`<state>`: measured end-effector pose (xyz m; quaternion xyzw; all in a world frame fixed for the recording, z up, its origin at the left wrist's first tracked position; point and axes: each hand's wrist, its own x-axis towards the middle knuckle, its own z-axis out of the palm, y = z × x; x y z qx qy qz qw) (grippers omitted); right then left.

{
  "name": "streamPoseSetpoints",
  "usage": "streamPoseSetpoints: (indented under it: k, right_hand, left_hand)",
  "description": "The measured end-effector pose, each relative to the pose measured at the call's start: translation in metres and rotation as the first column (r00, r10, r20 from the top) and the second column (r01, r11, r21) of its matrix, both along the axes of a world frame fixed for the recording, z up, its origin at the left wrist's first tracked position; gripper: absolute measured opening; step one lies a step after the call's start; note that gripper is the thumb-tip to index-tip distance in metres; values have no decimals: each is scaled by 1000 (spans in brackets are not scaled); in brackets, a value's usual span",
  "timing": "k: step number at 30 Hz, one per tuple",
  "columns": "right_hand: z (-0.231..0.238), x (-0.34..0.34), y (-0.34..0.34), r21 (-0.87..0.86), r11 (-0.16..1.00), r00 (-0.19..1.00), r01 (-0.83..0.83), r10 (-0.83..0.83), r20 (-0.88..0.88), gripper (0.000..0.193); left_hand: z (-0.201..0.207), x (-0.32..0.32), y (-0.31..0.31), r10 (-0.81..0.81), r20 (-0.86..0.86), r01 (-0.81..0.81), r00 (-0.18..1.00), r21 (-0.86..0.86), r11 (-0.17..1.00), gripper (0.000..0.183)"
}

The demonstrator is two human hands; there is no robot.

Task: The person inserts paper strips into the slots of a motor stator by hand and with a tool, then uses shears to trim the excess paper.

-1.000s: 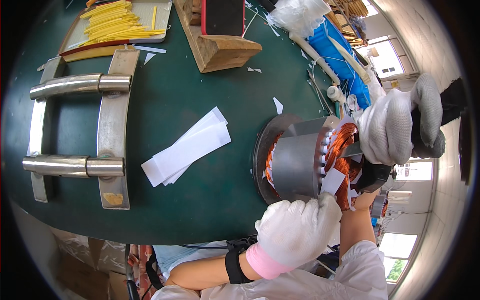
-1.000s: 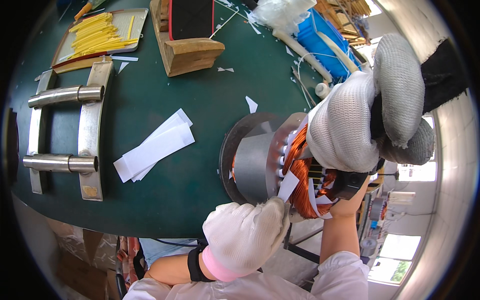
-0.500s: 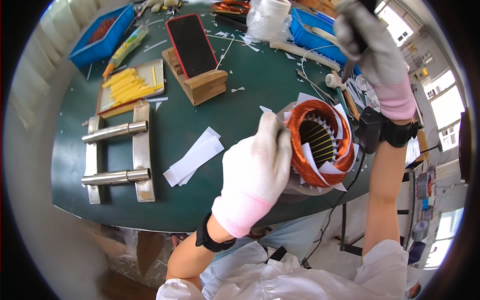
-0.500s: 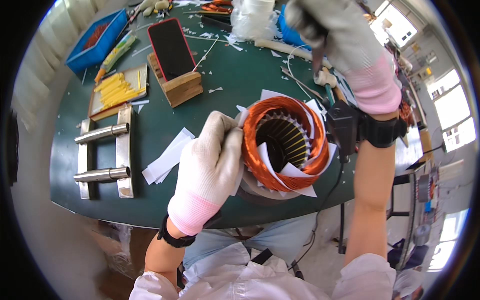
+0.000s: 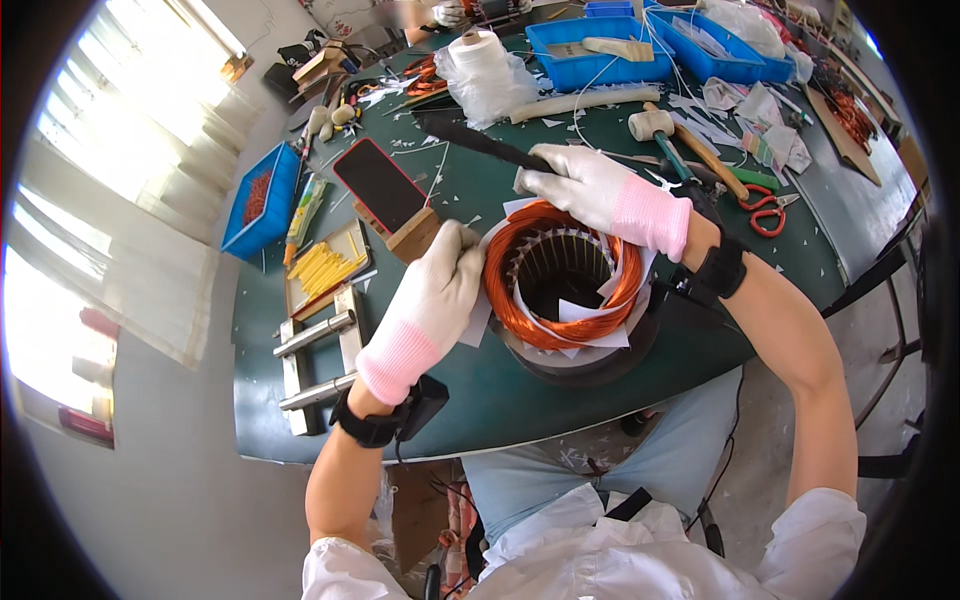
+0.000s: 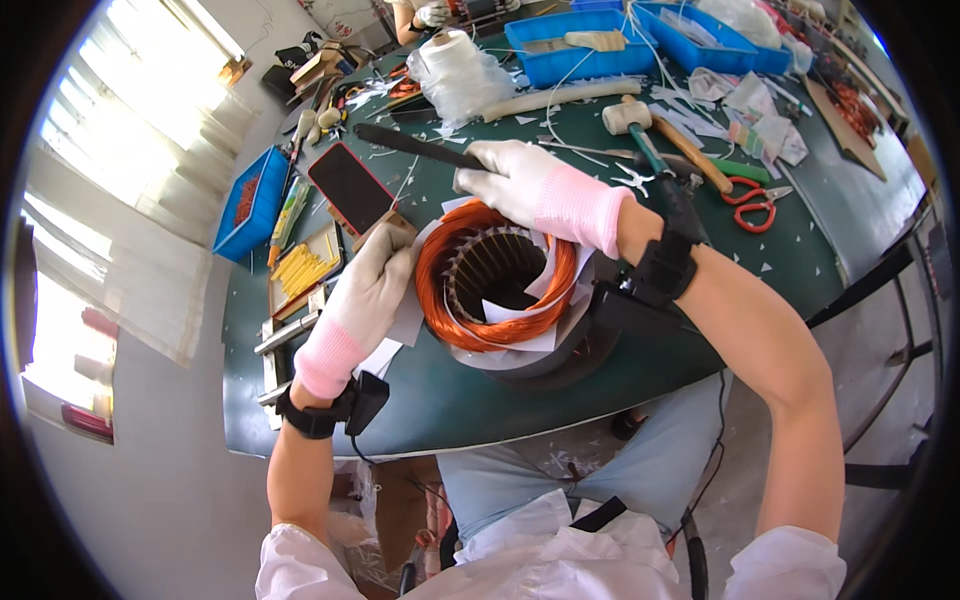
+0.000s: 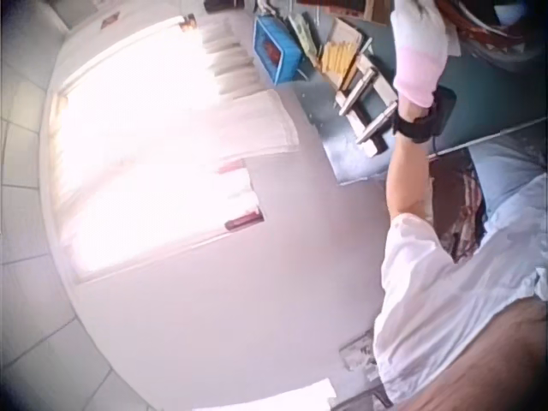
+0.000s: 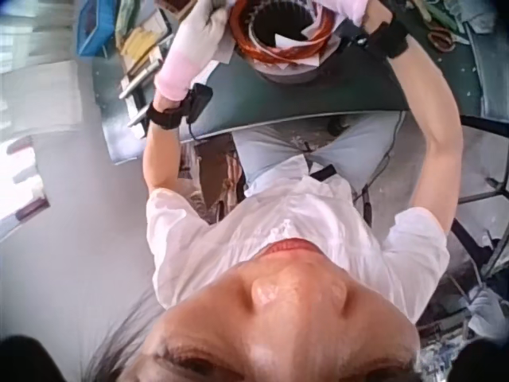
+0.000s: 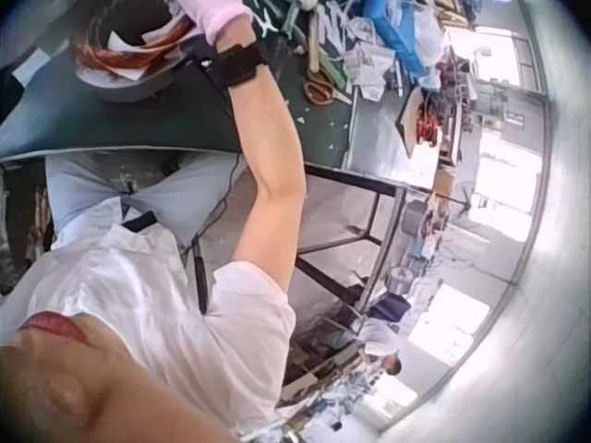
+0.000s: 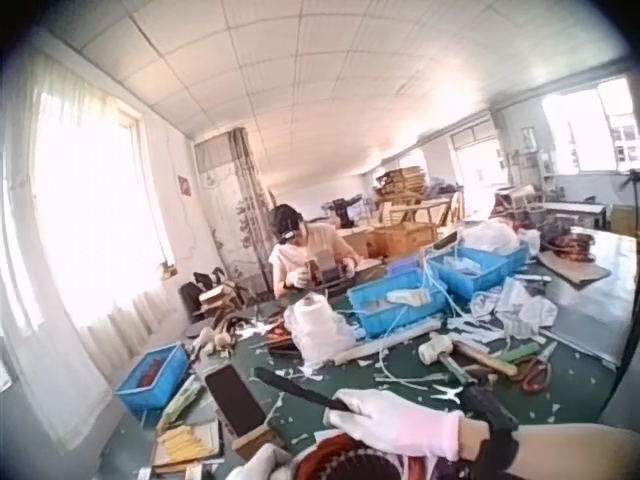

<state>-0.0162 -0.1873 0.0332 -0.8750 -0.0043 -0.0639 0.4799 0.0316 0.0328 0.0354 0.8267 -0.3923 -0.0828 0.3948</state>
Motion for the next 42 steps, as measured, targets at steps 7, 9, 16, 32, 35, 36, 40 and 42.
streamPoseSetpoints:
  k: [7,9,16,32,35,36,40,42]
  right_hand:
    - [-16,5,-3,341,890,949,-303,248,196,27]
    - [-9,-1,-4,268,921,957,-282,251,146,24]
    - [-9,3,-5,191,962,978,-194,175,110,17]
    - [-9,-1,-3,165,979,992,-122,114,55,20]
    - [-9,-1,-4,216,954,971,-208,175,163,21]
    - [-4,-6,-2,181,962,958,-204,158,239,21]
    - [5,-5,0,229,967,993,-111,97,72,19]
    - [7,-6,3,177,982,997,-69,75,-29,20]
  left_hand:
    - [4,11,-12,-27,136,21,990,44,999,12]
    - [6,14,-9,-39,22,37,999,69,997,14]
    - [17,11,-16,-30,-64,35,997,90,995,10]
    - [20,2,-8,15,-44,-5,999,221,975,11]
    - [11,24,-18,-168,322,137,932,116,984,11]
    - [19,24,-25,-229,404,188,885,139,972,13]
    - [44,10,-23,18,-230,55,973,307,950,13]
    - [25,4,-11,45,-303,15,952,192,981,12]
